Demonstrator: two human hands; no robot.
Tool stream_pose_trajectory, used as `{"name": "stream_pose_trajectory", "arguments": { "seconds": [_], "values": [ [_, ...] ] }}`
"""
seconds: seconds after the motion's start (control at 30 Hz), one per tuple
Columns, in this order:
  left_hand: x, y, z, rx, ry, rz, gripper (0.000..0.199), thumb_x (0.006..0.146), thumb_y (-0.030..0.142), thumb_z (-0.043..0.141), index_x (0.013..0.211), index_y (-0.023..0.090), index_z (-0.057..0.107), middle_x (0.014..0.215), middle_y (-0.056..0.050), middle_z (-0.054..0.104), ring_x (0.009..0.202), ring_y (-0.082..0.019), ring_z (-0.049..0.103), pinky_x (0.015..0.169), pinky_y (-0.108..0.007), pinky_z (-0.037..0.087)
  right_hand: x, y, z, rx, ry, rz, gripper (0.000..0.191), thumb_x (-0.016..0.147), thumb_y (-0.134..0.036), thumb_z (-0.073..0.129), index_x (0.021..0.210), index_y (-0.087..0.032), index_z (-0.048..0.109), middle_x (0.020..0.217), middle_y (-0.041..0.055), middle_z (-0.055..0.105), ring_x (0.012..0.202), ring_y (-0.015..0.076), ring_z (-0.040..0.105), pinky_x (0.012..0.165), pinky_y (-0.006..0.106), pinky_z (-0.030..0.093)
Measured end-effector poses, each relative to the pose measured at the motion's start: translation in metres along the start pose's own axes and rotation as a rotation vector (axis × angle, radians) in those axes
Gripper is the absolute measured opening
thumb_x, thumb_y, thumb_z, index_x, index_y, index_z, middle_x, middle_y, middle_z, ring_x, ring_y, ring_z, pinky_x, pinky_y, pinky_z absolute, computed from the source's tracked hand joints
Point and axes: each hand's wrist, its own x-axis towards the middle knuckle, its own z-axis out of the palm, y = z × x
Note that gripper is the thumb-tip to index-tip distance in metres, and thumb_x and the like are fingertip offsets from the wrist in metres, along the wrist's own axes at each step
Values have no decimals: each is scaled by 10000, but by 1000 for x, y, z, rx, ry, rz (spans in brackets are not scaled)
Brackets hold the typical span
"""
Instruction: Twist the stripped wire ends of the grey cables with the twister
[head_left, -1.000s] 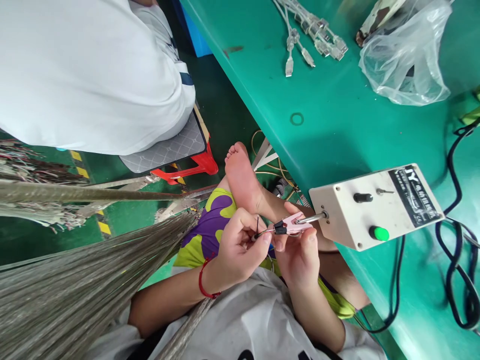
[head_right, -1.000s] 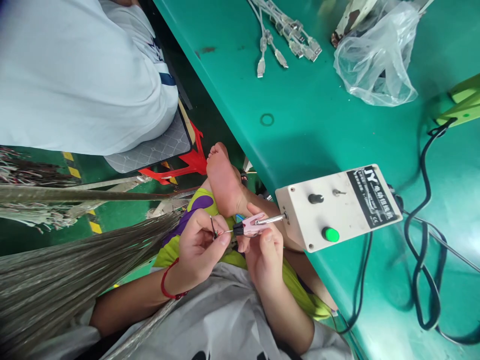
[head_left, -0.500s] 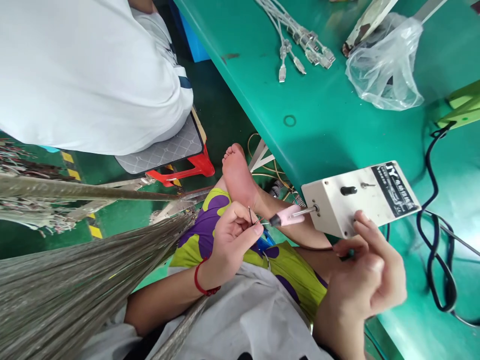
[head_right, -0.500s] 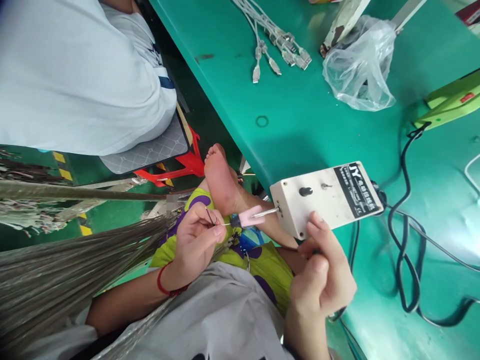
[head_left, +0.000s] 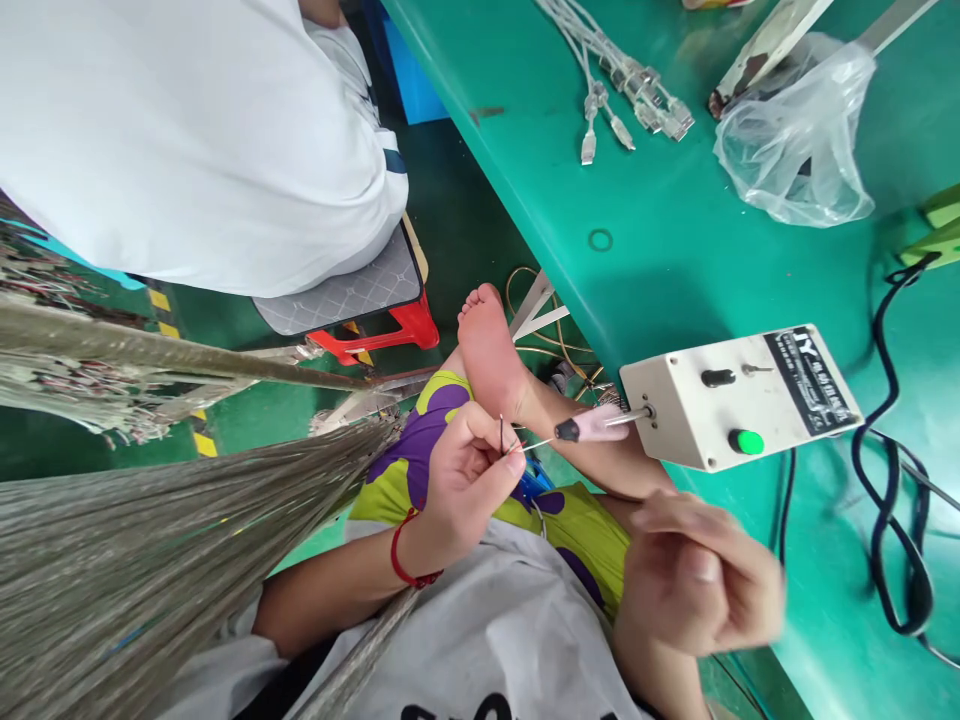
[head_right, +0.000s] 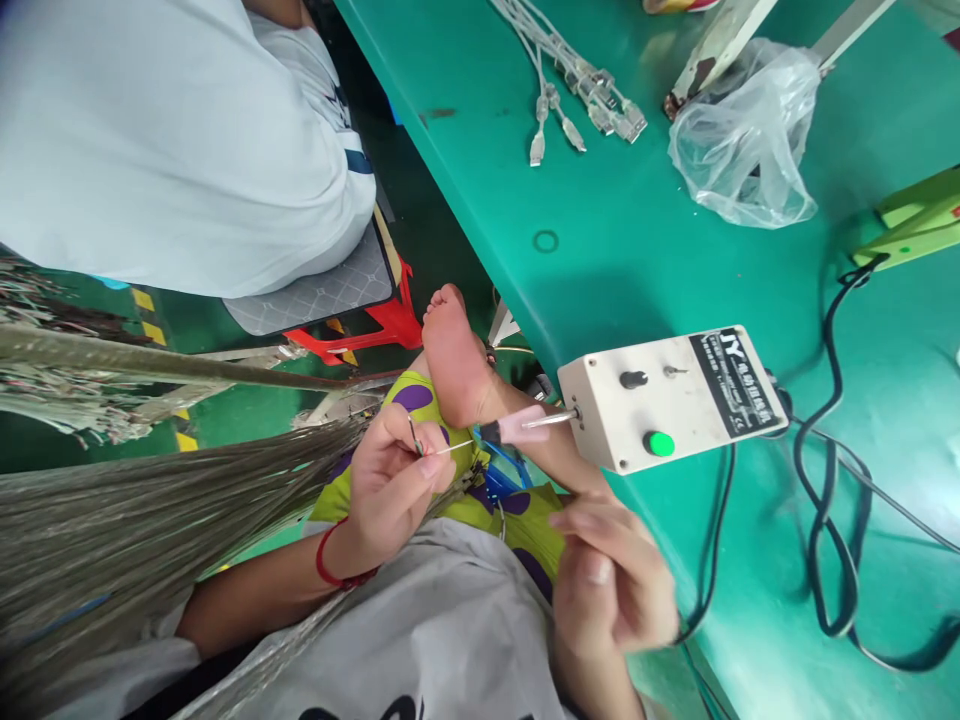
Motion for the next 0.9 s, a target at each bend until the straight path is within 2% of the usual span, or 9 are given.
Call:
{"name": "stream_pose_trajectory", "arguments": {
  "seconds": [0.1, 0.17, 0.27, 0.4, 0.53, 0.67, 0.77, 0.9],
  "values": [
    [-5, 4, 2, 80, -82, 2, 280, 1148, 350, 823, 1005, 250, 604, 815, 44, 585, 621, -100, 488, 573, -224, 444, -14, -5, 18, 141, -178, 220, 156, 1142, -432, 809, 1139, -307, 901, 690, -13, 719, 548, 188, 630, 520, 315, 492],
    [-8, 7, 4, 112, -152, -15, 291, 1170, 377, 786, 1012, 253, 576, 824, 36, 588, 647, -111, 533, 581, -225, 452, -15, -10, 30, 269, -273, 397, 177, 1135, -444, 839, 1127, -289, 925, 666, -20, 731, 534, 164, 633, 500, 272, 480],
    [-12, 8, 3, 131, -249, -25, 288, 1194, 389, 735, 1022, 261, 542, 835, 32, 588, 660, -125, 609, 594, -243, 497, -8, -15, 41, 414, -328, 492, 223, 1058, -491, 935, 1026, -271, 943, 646, -14, 762, 465, 138, 579, 461, 255, 450],
    [-13, 5, 0, 170, -274, -33, 260, 1191, 383, 736, 1038, 258, 566, 855, 26, 593, 668, -128, 644, 610, -254, 521, 2, -16, 46, 472, -354, 552, 231, 989, -488, 1002, 924, -272, 950, 587, -19, 748, 393, 116, 478, 407, 250, 378],
    [-8, 8, -3, 152, -305, -20, 250, 1186, 435, 739, 1059, 244, 641, 862, 21, 592, 663, -109, 560, 594, -227, 471, 4, -14, 49, 539, -351, 582, 216, 986, -470, 1007, 899, -278, 959, 556, -36, 728, 362, 82, 382, 394, 232, 320],
    [-2, 13, -3, 81, -354, -83, 275, 1182, 449, 729, 1017, 241, 658, 768, 27, 616, 598, -110, 543, 554, -226, 449, 3, -12, 50, 538, -353, 589, 247, 975, -467, 1017, 847, -274, 932, 542, -45, 704, 389, 90, 405, 421, 237, 368],
    [2, 14, -4, 134, -393, -81, 248, 1135, 384, 756, 962, 233, 665, 742, 8, 673, 571, -114, 557, 520, -225, 433, 4, -12, 49, 558, -371, 593, 233, 985, -450, 1014, 851, -278, 929, 510, -58, 659, 403, 98, 420, 424, 235, 359],
    [2, 13, -6, 195, -409, -28, 163, 1024, 243, 788, 925, 223, 660, 680, 44, 643, 489, -66, 454, 445, -184, 325, 9, -13, 47, 555, -409, 595, 182, 988, -419, 1015, 883, -283, 956, 545, -45, 703, 385, 82, 402, 404, 232, 306]
  ]
}}
